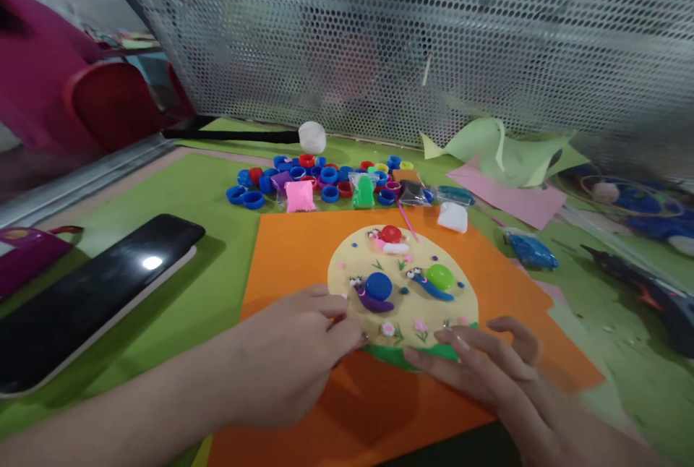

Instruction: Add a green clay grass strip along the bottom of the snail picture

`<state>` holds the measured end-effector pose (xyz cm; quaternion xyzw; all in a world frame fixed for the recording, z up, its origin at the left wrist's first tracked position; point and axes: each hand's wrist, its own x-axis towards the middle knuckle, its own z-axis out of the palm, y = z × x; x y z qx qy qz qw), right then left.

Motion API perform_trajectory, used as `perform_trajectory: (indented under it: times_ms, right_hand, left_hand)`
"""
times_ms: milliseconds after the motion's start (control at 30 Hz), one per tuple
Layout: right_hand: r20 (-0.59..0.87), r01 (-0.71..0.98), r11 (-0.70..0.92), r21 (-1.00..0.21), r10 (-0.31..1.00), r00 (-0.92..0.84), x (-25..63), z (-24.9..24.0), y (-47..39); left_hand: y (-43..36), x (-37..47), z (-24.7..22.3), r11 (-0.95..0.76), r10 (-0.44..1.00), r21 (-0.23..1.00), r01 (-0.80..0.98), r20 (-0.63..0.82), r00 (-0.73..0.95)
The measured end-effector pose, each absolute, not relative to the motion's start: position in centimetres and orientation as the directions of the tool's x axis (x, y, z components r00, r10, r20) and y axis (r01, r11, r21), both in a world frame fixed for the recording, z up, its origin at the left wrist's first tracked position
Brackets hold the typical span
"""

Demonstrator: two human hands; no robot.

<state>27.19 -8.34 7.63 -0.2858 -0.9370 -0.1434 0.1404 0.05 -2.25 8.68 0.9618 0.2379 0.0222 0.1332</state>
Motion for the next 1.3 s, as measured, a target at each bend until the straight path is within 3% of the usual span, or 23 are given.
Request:
perform_trajectory:
  times_ms: [200,367,667,867,1033,1200,1300]
  right_hand:
    - [0.277,0.543,0.8,0.254,0.478,-0.834,27.2,7.9,-8.6]
    - [0.22,0.524,0.808,0.271,0.477,-0.851,26.8,8.2,-8.6]
    - [0.132,0.549,0.832,0.081,0.537,-0.833,27.7,7.1,-8.6]
    - [0.204,0.572,0.818,-0.064,0.572,-0.795,27.8,6.1,-8.7]
    - [0.156,0.52,0.854,0.03,0.51,-0.846,26.8,7.0,-8.6]
    - [0.238,0.522,0.838,0.159,0.481,-0.844,26.9,7.4,-8.4]
    - [0.214,0.482,0.851,0.209,0.442,-0.871,26.7,7.6,-8.3]
  left_hand:
    - [-2.3,-0.1,8.3,-0.849,0.473,0.277,0.45,0.019,0.881]
    - [-2.2,0.3,8.9,-0.849,0.475,0.244,0.468,-0.035,0.879]
    - [-2.1,0.1,8.6,-0.846,0.466,0.279,0.454,-0.025,0.884]
    - [-2.1,0.3,8.8,-0.837,0.476,0.271,0.475,-0.07,0.877]
    - [-2.3,0.1,8.5,-0.828,0.503,0.262,0.495,-0.044,0.863]
    - [-2.3,0.0,8.4,-0.846,0.484,0.251,0.47,-0.004,0.875]
    - [-2.3,0.1,8.5,-0.854,0.475,0.233,0.465,-0.017,0.88]
